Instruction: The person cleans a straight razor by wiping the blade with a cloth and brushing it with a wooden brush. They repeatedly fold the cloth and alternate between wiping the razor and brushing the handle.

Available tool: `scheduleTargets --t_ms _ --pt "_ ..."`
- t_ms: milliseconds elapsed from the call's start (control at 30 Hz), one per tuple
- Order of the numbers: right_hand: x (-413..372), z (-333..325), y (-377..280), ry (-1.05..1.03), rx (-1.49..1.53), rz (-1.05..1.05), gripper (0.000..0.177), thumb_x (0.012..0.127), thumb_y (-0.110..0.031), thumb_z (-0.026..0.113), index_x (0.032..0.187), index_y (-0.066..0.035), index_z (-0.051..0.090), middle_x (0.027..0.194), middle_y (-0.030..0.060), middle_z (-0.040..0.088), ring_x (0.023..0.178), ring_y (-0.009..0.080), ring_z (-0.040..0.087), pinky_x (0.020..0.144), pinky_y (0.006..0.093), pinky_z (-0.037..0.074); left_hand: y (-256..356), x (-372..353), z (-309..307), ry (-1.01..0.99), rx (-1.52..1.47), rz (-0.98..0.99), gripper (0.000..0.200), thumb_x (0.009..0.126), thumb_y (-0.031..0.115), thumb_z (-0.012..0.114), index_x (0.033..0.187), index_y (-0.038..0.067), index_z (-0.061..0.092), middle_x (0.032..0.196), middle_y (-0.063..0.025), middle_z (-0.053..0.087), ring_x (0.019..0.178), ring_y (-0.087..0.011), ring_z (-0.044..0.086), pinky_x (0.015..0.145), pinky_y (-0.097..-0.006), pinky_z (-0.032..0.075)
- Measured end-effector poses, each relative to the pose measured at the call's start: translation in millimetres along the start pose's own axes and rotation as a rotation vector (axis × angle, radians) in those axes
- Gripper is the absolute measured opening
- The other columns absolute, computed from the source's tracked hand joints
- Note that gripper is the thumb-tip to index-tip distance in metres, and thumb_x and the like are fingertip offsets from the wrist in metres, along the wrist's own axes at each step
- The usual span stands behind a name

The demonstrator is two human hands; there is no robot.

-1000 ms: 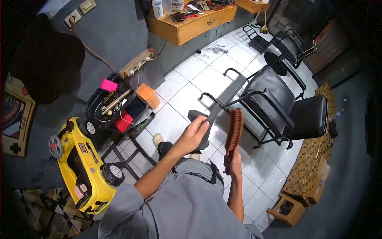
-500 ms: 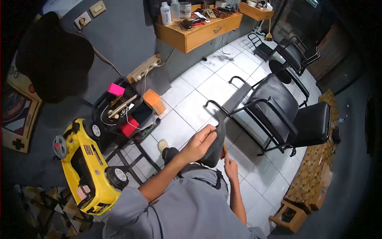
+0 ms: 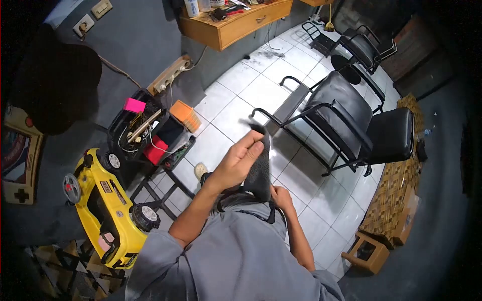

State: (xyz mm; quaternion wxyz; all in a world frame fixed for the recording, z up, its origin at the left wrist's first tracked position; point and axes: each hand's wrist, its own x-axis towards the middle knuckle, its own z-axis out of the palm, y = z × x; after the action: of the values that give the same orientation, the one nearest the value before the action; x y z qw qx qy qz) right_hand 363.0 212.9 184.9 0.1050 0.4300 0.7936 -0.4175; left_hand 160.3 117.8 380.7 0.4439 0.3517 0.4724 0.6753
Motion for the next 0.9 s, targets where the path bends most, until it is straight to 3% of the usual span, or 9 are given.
scheduleTargets --t_ms 133,200,300,400,433,467,533,733,900 --pt "4.4 -7.0 14.3 0.128 0.153 0.032 0.07 0.09 -0.061 0.041 0.081 0.004 0.066 0.067 0.0221 0.062 0.068 0.0342 0.063 0.066 0.0425 0.047 -1.7 2.5 -3.7 0.163 0.171 0.038 0.017 0.1 0.019 0.042 0.102 0.004 0.049 0.078 0.0045 0.047 0.073 -0.0009 0.043 0.063 -0.0174 0.038" --pt "-6.2 -31.2 -13.3 0.179 0.497 0.005 0.065 0.095 -0.055 0.039 0.065 0.001 0.053 0.054 0.0066 0.05 0.049 0.0174 0.047 0.049 0.0344 0.039 -20.9 3.8 -9.6 0.199 0.241 -0.042 0.019 0.1 0.021 0.042 0.101 0.004 0.05 0.072 0.006 0.042 0.067 -0.0017 0.038 0.058 -0.0204 0.035" --pt "-31.6 -66.4 -58.4 -0.01 1.031 -0.138 0.061 0.096 -0.059 0.029 0.065 -0.009 0.045 0.052 -0.0026 0.04 0.045 0.0076 0.038 0.04 0.0254 0.029 -24.1 5.6 3.7 0.21 0.44 -0.027 0.017 0.099 0.02 0.043 0.098 0.003 0.047 0.065 -0.003 0.041 0.064 -0.0068 0.039 0.056 -0.0269 0.037" --pt "-36.3 -59.1 -87.9 0.221 0.732 -0.394 0.059 0.097 -0.057 0.028 0.065 -0.01 0.044 0.053 -0.0035 0.04 0.046 0.0071 0.038 0.041 0.0243 0.029 -23.4 10.9 11.9 0.194 0.455 0.015 0.017 0.099 0.02 0.043 0.098 0.003 0.047 0.065 -0.0064 0.044 0.063 -0.0086 0.044 0.057 -0.0286 0.04" --pt "-26.4 -49.4 -78.3 0.105 0.739 -0.419 0.053 0.098 -0.049 0.038 0.067 -0.007 0.047 0.056 -0.0041 0.038 0.052 0.0064 0.037 0.046 0.0249 0.03 -22.1 13.4 12.0 0.208 0.445 0.032 0.017 0.099 0.02 0.043 0.098 0.003 0.047 0.065 -0.0064 0.046 0.064 -0.009 0.045 0.058 -0.0286 0.04" --pt "-14.7 -39.3 -65.0 -0.017 0.759 -0.284 0.055 0.097 -0.048 0.04 0.069 -0.002 0.054 0.056 0.0039 0.051 0.053 0.017 0.05 0.05 0.0321 0.039 -20.7 15.7 11.3 0.223 0.437 0.051 0.018 0.099 0.02 0.043 0.098 0.003 0.047 0.066 -0.0063 0.047 0.064 -0.0094 0.047 0.058 -0.0285 0.041" --pt "5.4 -16.0 -38.6 0.193 0.166 -0.24 0.062 0.094 -0.053 0.04 0.077 0.001 0.063 0.068 0.0191 0.063 0.067 0.0342 0.062 0.062 0.0425 0.046 -7.8 13.2 6.4 0.182 0.208 0.003 0.016 0.101 0.018 0.041 0.103 0.004 0.048 0.079 0.0052 0.047 0.071 -0.0004 0.043 0.061 -0.0177 0.038" --pt "15.6 3.2 25.3 -0.017 -0.005 0.146 0.071 0.089 -0.063 0.038 0.083 0.002 0.069 0.085 0.0291 0.063 0.086 0.0424 0.063 0.076 0.0471 0.047 -17.1 18.3 4.3 0.385 0.18 0.125 0.018 0.1 0.019 0.041 0.104 0.002 0.047 0.071 0.0033 0.045 0.064 -0.0038 0.041 0.058 -0.02 0.038" --pt "-22.7 -49.9 -47.0 0.051 0.862 -0.058 0.066 0.092 -0.068 0.024 0.065 -0.011 0.043 0.05 -0.0019 0.037 0.04 0.0086 0.031 0.037 0.0271 0.025 -43.5 16.8 2.4 0.392 0.469 0.027 0.018 0.098 0.017 0.041 0.106 0.001 0.043 0.068 -0.0051 0.046 0.061 -0.0103 0.045 0.055 -0.0284 0.037"
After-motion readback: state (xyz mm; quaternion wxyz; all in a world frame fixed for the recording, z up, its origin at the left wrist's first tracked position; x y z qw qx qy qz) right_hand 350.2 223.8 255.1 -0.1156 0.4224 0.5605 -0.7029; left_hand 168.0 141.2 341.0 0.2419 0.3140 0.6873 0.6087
